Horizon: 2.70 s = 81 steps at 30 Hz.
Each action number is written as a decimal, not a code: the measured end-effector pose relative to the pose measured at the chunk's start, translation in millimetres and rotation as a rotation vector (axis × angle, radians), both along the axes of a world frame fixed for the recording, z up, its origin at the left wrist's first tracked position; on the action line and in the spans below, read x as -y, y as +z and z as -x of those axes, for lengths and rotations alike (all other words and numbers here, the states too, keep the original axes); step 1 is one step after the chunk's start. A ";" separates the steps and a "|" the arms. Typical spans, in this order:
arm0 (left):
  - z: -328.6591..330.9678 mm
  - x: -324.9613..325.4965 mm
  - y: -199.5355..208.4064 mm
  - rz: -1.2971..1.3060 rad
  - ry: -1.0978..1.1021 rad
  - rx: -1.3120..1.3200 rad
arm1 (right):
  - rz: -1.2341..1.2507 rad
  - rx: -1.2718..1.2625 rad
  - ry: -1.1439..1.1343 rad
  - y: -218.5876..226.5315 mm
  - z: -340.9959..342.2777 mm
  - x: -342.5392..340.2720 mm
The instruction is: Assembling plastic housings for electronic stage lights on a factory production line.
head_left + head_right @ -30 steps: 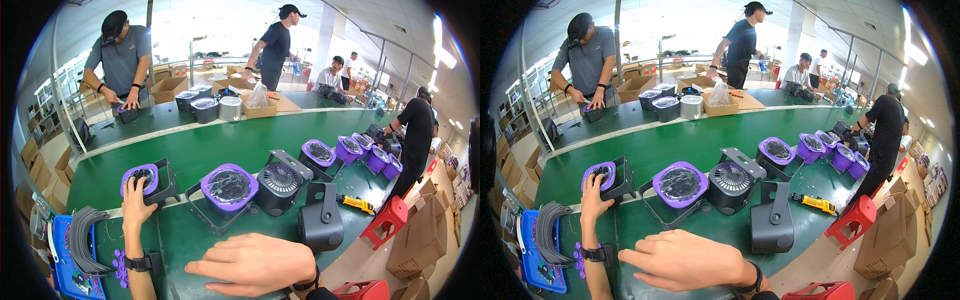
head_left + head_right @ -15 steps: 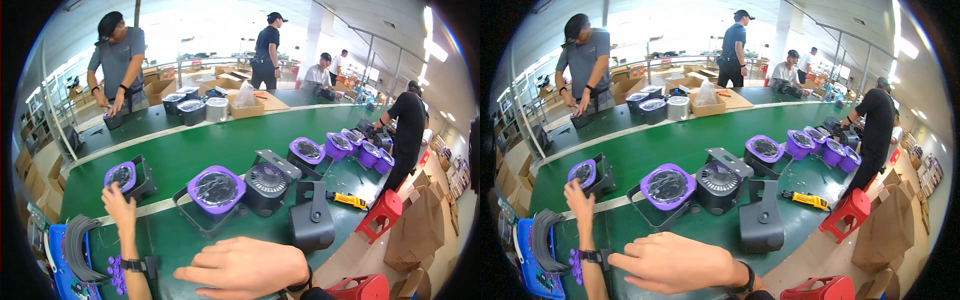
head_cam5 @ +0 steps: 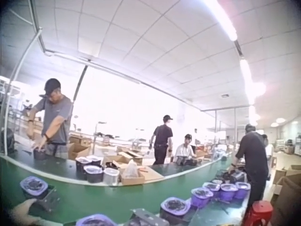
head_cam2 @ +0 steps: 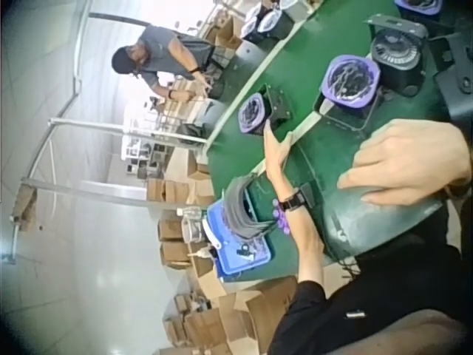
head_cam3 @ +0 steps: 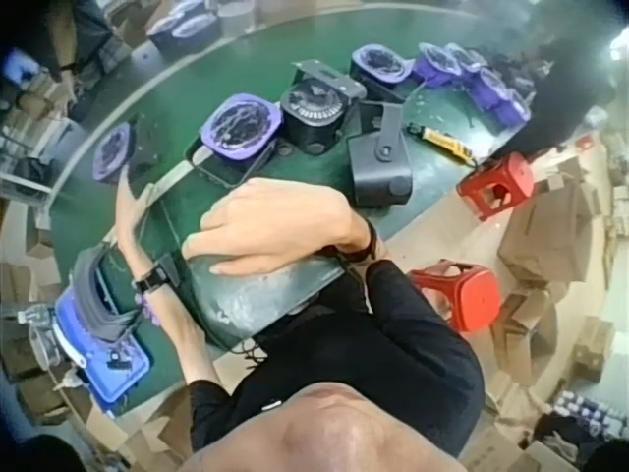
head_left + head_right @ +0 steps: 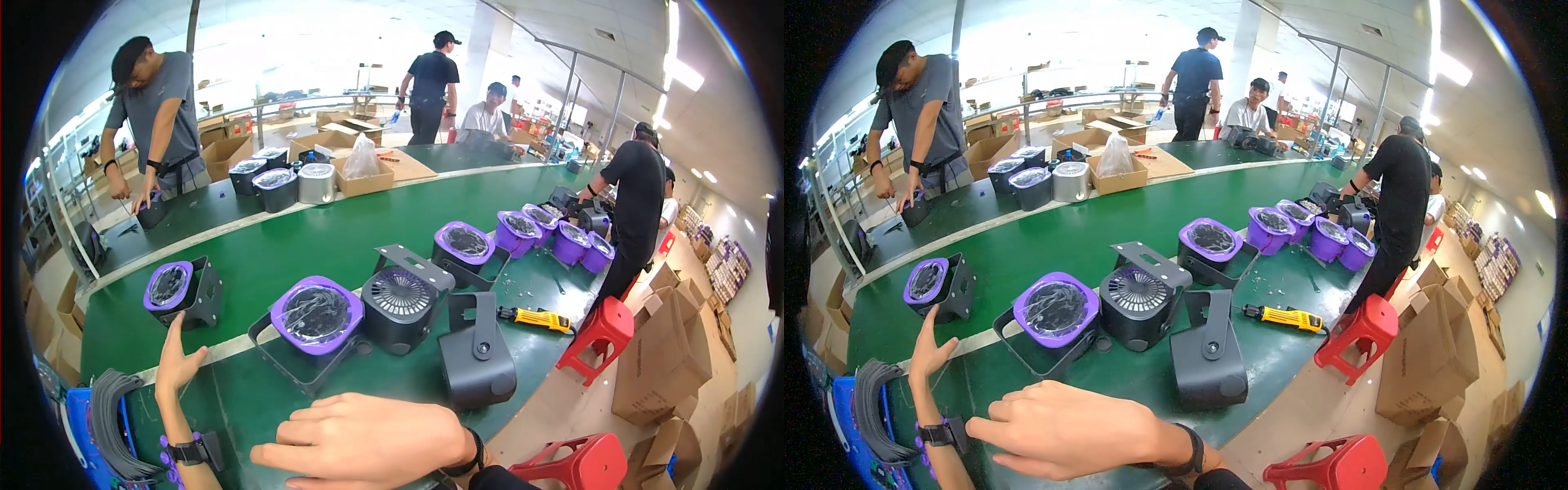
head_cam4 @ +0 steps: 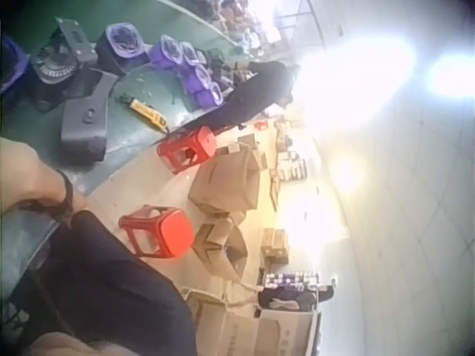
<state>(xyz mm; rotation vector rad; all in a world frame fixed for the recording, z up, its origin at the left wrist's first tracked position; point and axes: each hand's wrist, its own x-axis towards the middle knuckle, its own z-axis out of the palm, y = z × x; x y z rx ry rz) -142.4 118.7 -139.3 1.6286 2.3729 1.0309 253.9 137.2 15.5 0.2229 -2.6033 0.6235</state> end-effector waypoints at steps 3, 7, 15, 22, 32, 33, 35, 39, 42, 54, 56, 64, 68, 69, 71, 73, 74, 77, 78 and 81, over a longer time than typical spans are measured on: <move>-5.9 8.1 18.8 0.184 -0.185 0.033 | 0.015 0.070 0.003 0.6 3.0 0.3; -30.2 25.3 51.3 0.507 -0.363 0.162 | 0.016 0.087 0.052 0.6 5.4 1.7; -86.3 35.5 94.4 0.324 -0.491 0.031 | -0.080 0.285 -0.093 18.9 -5.1 -0.1; -100.6 62.3 109.9 0.313 -0.500 0.042 | -0.057 0.236 -0.040 15.1 3.5 2.9; -133.6 24.2 95.2 0.073 -0.655 -0.184 | -0.103 0.241 -0.087 4.4 -4.2 -2.2; -140.8 20.7 93.6 0.053 -0.690 -0.183 | -0.114 0.250 -0.124 3.2 -4.7 -1.7; -141.0 28.5 85.0 0.236 -0.667 -0.126 | -0.090 0.158 -0.045 -2.7 2.3 -0.3; -154.4 20.0 77.3 0.254 -0.665 -0.189 | 0.030 0.158 -0.047 -4.0 -2.5 0.9; -155.4 17.7 71.2 0.340 -0.607 -0.205 | 0.040 0.221 -0.059 -5.2 -3.7 0.0; -169.5 38.5 103.3 0.441 -0.552 -0.067 | 0.061 0.120 -0.005 -3.8 2.4 3.6; -170.4 39.4 103.5 0.584 -0.625 -0.104 | 0.100 0.162 0.002 -8.7 -3.1 -2.8; -173.1 57.7 128.1 0.525 -0.595 -0.018 | 0.098 0.228 -0.014 -3.4 -1.3 2.6; -164.0 57.9 121.3 0.461 -0.568 -0.015 | 0.126 0.218 0.004 -1.6 -0.9 1.9; -163.5 57.8 121.2 0.463 -0.552 -0.038 | 0.121 0.214 0.005 -2.0 -0.5 1.3; -162.4 57.7 119.8 0.441 -0.562 -0.039 | 0.116 0.211 0.008 -3.8 -0.2 0.5; -162.0 57.4 119.6 0.421 -0.572 -0.040 | 0.115 0.154 0.019 -6.2 -0.2 -0.1; -162.5 56.4 120.7 0.422 -0.576 -0.033 | 0.116 0.154 0.020 -4.8 -0.3 0.1; -164.3 54.3 123.3 0.411 -0.575 -0.029 | 0.117 0.247 0.002 -0.9 -1.1 0.8; -164.5 53.6 123.9 0.398 -0.570 -0.031 | 0.110 0.245 -0.009 -1.5 -1.3 1.0; -164.4 50.4 123.2 0.272 -0.639 -0.163 | 0.091 0.245 -0.026 0.1 -2.6 2.0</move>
